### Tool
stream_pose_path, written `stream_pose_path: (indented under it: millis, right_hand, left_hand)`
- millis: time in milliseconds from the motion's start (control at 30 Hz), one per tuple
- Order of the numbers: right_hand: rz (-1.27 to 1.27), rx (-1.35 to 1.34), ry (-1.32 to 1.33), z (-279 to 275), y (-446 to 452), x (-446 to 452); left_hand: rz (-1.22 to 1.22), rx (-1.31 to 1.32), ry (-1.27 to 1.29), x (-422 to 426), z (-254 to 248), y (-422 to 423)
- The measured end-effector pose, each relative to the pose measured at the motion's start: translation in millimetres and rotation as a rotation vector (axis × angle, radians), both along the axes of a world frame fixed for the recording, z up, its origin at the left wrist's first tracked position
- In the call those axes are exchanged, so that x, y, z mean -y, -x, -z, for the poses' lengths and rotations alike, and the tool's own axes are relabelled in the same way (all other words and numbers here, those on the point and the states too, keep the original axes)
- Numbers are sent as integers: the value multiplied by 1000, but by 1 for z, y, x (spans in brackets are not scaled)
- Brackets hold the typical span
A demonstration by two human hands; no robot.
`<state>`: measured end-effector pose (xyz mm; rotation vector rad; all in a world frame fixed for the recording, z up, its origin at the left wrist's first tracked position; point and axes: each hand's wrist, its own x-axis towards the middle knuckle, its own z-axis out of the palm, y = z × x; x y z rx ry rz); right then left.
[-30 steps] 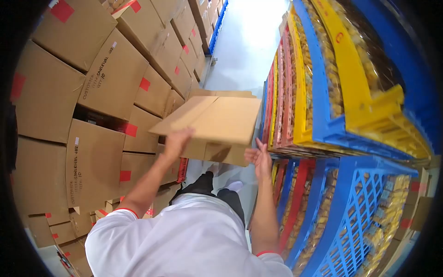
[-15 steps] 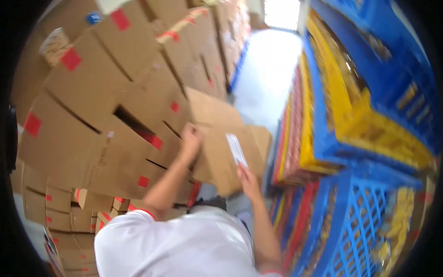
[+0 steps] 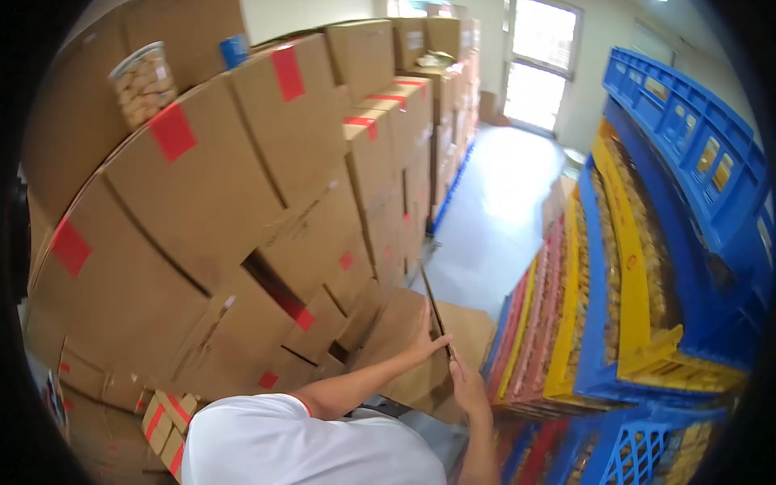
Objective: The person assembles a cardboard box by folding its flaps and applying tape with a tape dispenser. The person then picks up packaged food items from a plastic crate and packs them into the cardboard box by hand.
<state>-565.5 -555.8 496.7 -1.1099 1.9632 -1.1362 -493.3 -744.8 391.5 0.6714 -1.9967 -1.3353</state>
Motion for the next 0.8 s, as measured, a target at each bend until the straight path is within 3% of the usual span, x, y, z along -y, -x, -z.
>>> stream_pose_path:
  millis: [100,133,167,200,233,300,433,500,533,567,633,667,733,800]
  right_hand:
    - [47,114,21,31,34,-10]
    - [114,59,-58,54,49,-14]
    - [145,60,15,26,44,-13]
    - [160,-65,-27,24,46,-13]
    - [195,-240,-95,4,39,-10]
    - [188,-260,-222,-11,20,-26]
    - [128,-297,-430,-19,13,-31]
    - [123,-283,-550,-12,25,-27]
    - [216,-437,-344,10,44,-25]
    - [307,-582,-134,21,61,-19]
    - [403,-333,-282,8,94,39]
    - [385,-292,-229,1,100,69]
    - [354,-286,-219,13,112,120]
    - [292,-212,-334,-3,110,147]
  left_hand:
    - [47,-118,-20,2,3,12]
    - [111,-144,-155,0,-4,7]
    - [163,-155,-300,4,-30,0]
    - [128,-102,-95,14,-25,2]
    - [85,-107,-253,26,-11,10]
    - [51,-179,-417,66,-34,17]
    - [203,-32,-553,109,-65,5]
    - [218,38,-347,103,-69,-12]
    - [219,63,-278,99,-75,-20]
    - [390,116,-196,91,-96,-30]
    - [724,221,-73,66,-123,-36]
    - [781,294,-173,43,-131,-33]
    - [706,251,53,19,-122,-24]
    - [585,254,36,31,-123,-33]
